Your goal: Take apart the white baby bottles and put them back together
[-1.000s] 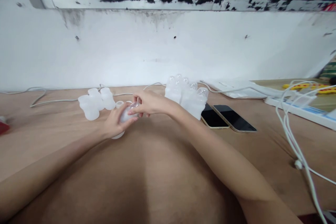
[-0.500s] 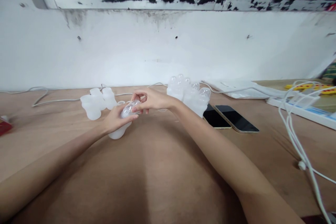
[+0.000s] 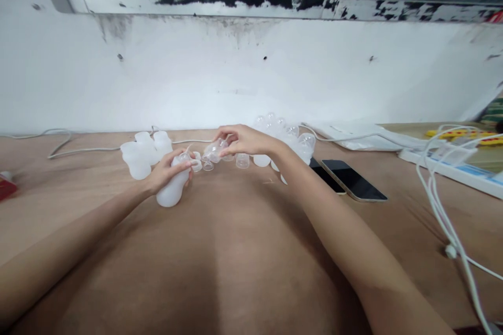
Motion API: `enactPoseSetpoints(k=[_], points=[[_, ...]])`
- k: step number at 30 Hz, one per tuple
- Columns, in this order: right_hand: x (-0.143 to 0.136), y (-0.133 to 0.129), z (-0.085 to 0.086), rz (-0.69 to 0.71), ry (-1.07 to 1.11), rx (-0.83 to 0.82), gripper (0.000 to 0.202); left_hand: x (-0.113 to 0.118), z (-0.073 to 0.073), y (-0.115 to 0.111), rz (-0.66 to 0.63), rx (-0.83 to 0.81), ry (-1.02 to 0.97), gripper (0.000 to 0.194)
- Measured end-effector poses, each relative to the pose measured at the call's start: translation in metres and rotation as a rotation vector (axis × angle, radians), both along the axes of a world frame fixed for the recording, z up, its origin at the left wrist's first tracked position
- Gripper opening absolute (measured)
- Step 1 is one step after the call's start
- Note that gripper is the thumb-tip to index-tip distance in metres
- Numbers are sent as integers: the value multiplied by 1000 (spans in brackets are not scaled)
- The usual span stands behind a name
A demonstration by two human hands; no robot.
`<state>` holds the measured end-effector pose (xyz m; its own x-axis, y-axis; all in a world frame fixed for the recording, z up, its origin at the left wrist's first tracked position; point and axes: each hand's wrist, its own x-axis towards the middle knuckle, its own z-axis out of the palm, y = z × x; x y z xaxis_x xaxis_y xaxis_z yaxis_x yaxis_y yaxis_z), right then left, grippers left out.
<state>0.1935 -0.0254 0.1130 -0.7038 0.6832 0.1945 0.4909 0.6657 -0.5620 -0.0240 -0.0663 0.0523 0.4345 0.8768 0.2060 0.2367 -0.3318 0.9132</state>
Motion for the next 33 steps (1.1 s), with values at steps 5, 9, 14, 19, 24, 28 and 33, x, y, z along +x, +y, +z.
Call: enactPoseSetpoints(k=[5,9,14,19,24,28,33], points=[[3,18,-24,-235,-445,299,28,2,1,-4,36,71,47,32],[-1,31,-49,-326,-561,393,31,4,4,-7,55,106,76,30],[-1,28,-48,-330,-436,468,48,3,3,-5,77,121,100,32],[-15,-1,-18,-100,-69,101,41,7,-5,-5,235,362,287,53],[-32,-24,-8,69,-169,-91,47,14,-9,-10,241,469,469,58],[-34,-24,-10,84,-250,-119,48,18,-7,-16,202,493,544,57],[-36,-25,-12,97,-300,-322,46,20,-5,-21,167,452,512,51]])
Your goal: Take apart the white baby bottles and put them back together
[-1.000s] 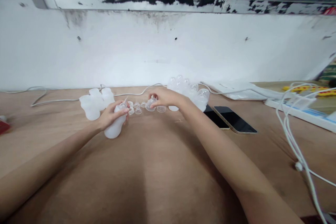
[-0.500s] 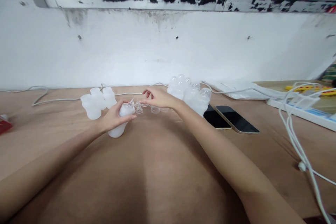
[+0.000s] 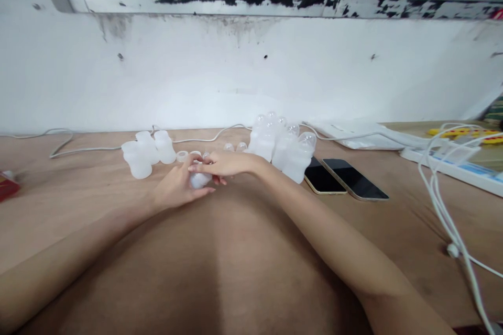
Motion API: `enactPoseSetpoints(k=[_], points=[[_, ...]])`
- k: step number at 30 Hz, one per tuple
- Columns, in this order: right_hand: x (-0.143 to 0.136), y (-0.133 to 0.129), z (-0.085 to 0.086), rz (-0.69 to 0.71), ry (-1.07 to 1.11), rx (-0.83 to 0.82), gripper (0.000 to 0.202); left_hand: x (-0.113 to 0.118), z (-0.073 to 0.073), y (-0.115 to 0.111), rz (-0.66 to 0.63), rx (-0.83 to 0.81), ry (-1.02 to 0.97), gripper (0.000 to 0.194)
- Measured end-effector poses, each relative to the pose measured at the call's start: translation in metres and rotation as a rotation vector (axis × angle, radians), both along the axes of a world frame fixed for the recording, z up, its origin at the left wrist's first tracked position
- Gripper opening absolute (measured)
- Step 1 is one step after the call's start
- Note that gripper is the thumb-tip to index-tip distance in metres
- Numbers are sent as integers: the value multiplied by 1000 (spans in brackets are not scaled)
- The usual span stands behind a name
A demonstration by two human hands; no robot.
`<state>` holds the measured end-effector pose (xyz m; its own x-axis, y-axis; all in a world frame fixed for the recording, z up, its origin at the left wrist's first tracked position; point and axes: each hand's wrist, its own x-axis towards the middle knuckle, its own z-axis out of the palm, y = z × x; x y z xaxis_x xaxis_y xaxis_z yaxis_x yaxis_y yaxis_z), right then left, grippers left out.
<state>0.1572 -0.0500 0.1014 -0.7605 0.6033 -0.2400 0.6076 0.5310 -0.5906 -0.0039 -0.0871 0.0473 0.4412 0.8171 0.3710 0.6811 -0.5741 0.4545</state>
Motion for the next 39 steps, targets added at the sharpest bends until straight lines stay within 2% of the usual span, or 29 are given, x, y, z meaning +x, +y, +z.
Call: enactPoseSetpoints(k=[3,8,10,13,14,16,18,21,23,25,27,30,34,36,39], points=[[-2,-2,0,53,9,-76,42,1,0,1,-55,-26,-19,51],[-2,-4,-1,91,88,-55,26,-1,-2,8,-107,-51,-43,55],[-2,-6,-1,143,129,68,23,-4,-3,12,-97,-62,-67,56],[-3,-9,2,208,196,380,22,-6,-3,17,-48,-68,-126,55],[-4,-10,3,229,206,430,22,-7,-3,18,-39,-67,-146,55],[-4,-11,5,258,230,407,21,-6,-3,18,-50,-62,-162,56],[-4,-12,5,189,270,389,19,-5,-3,16,-53,-53,-143,62],[-5,-14,2,-89,193,506,27,-3,-4,13,-28,-44,-116,66],[-6,-14,0,-159,42,473,40,-3,-4,12,-35,-33,-119,63],[-5,-14,1,-102,-37,370,42,-4,-3,11,-61,-24,-115,61],[-2,-13,4,-38,18,340,35,-5,-2,11,-69,-30,-100,58],[3,-9,8,39,181,400,20,-8,0,13,-39,-49,-83,52],[7,-6,11,139,267,411,25,-10,1,16,-60,-49,-54,53],[7,-6,10,133,263,376,29,-9,2,15,-84,-56,-45,58],[6,-7,7,49,192,322,28,-7,4,12,-95,-69,-37,61]])
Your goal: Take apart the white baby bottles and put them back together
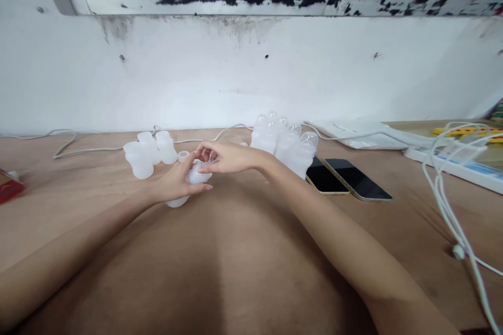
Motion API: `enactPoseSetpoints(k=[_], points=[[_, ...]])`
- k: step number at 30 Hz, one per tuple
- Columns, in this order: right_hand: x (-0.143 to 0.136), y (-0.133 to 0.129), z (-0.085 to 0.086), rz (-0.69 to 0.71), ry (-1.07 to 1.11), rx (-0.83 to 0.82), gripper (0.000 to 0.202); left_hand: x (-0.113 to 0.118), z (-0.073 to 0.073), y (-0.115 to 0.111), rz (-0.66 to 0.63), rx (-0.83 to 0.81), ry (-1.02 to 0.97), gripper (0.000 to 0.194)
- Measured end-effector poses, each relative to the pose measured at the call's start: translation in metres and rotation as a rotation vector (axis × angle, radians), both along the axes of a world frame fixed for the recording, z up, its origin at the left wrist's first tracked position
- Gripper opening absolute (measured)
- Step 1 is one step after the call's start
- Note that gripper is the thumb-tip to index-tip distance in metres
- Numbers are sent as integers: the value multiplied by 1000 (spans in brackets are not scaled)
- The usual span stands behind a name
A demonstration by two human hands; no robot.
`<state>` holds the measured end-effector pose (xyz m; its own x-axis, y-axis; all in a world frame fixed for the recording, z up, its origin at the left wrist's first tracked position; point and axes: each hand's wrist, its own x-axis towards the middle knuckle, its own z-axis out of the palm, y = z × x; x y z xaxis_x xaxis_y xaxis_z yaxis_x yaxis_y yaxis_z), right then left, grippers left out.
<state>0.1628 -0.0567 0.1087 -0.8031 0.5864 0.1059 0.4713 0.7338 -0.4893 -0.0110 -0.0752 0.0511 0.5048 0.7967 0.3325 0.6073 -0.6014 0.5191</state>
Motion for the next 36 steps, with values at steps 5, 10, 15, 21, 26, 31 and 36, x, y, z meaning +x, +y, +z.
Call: enactPoseSetpoints(k=[5,10,15,21,26,31,36], points=[[-1,0,-4,8,-69,1,25,-2,1,0,11,-32,6,57],[2,3,3,55,31,124,34,-14,6,7,19,-146,75,53],[10,8,5,-66,-51,118,35,-28,19,13,9,-79,90,45],[8,20,-18,-121,-379,79,30,-53,29,28,266,68,124,46],[6,29,-33,-101,-418,53,34,-74,44,32,279,76,273,41],[1,24,-32,-104,-415,34,30,-84,51,31,206,38,301,29],[-4,19,-32,-108,-434,35,28,-84,50,33,203,139,348,34]])
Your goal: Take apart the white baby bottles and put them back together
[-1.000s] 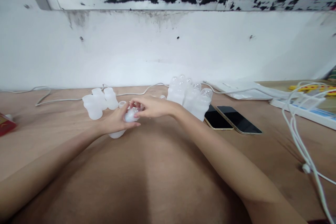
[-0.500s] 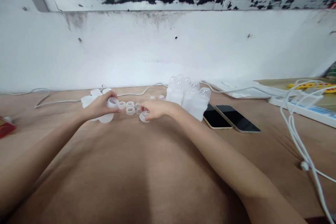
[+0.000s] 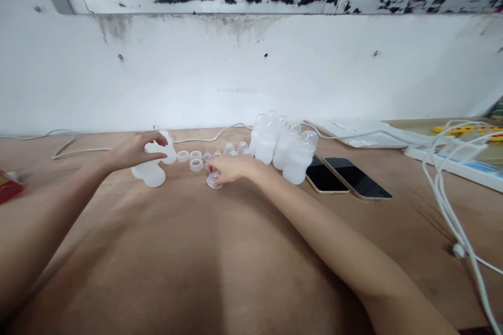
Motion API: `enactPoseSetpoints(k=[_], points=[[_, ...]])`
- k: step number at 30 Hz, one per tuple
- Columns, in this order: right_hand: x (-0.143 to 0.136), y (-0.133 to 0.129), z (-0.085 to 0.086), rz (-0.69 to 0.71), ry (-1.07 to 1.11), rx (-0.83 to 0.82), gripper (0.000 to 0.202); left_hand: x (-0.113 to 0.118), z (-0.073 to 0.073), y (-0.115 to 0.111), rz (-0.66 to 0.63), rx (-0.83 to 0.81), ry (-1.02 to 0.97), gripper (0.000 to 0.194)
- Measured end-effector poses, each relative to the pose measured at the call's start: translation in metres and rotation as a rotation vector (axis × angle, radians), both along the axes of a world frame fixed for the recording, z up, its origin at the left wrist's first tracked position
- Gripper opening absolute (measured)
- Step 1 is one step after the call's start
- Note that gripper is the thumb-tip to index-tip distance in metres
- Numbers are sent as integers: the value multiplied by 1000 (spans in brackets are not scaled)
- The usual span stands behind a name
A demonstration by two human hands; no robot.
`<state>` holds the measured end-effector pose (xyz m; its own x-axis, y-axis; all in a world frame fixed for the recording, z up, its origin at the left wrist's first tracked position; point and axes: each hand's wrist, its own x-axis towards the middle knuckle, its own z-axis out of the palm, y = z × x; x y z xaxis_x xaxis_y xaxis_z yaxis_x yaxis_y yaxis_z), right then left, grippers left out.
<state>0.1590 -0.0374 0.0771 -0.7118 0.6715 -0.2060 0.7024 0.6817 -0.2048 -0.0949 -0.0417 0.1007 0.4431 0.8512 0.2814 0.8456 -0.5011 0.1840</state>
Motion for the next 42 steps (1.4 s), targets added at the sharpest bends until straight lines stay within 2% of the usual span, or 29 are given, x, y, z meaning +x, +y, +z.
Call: enactPoseSetpoints(k=[5,10,14,20,24,28,30,32,34,36,38,40,42], points=[[-2,-1,0,9,-37,-7,25,-7,11,-8,-21,-125,170,49],[-2,-2,2,-1,-43,4,20,-12,16,-11,3,-215,203,43],[-2,-3,1,-8,-35,7,17,-10,10,-6,-25,-119,198,43],[-2,-1,1,0,-50,19,19,-14,-4,5,-21,39,310,42],[-4,1,-4,11,-26,61,20,-17,-7,8,-30,159,359,41],[-10,0,-11,39,43,158,18,3,-9,-1,-103,298,298,41],[-14,-2,-15,47,77,205,18,22,-15,-7,-189,259,203,40],[-17,-6,-18,41,100,227,17,41,-28,-12,-261,109,85,43],[-21,-8,-20,29,145,239,17,57,-46,-14,-205,-26,1,48],[-25,-10,-24,15,219,264,16,66,-62,-13,-215,-106,-45,45],[-27,-10,-27,-9,291,279,17,70,-72,-11,-215,-145,-88,38],[-27,-7,-29,-41,346,198,15,69,-73,-9,-204,-156,-80,33],[-22,-2,-28,-81,414,-5,15,66,-69,-10,-185,-153,-4,30]])
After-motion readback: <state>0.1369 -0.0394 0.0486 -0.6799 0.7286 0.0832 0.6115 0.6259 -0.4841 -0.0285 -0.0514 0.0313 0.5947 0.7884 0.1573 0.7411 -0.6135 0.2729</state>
